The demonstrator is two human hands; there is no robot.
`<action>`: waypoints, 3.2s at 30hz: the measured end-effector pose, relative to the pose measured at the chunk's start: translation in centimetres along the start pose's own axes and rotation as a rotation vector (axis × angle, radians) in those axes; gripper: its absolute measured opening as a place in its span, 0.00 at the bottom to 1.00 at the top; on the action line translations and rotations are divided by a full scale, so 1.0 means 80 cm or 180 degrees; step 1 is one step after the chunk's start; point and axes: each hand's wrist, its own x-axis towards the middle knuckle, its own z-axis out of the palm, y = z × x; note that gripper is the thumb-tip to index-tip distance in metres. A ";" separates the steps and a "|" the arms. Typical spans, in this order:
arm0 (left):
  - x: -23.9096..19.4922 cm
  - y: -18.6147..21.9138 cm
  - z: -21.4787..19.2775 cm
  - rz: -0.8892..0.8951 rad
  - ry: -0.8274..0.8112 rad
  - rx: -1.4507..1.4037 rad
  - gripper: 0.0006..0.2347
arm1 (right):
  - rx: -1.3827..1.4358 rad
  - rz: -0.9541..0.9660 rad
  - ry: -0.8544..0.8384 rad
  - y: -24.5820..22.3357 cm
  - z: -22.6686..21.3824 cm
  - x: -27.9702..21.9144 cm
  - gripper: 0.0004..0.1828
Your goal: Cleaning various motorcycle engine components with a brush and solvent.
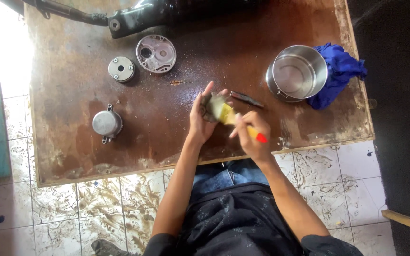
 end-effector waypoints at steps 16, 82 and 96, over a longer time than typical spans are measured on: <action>-0.005 0.005 0.011 -0.0268 0.0052 0.0455 0.35 | -0.0427 -0.0334 -0.0061 -0.001 0.001 0.006 0.11; -0.005 0.003 0.007 -0.0110 -0.0145 0.0592 0.31 | -0.0021 0.0133 -0.0771 -0.007 -0.043 0.014 0.11; -0.002 0.003 0.021 -0.0412 0.0498 0.0728 0.37 | -0.0658 0.1004 0.1402 0.041 -0.196 0.125 0.14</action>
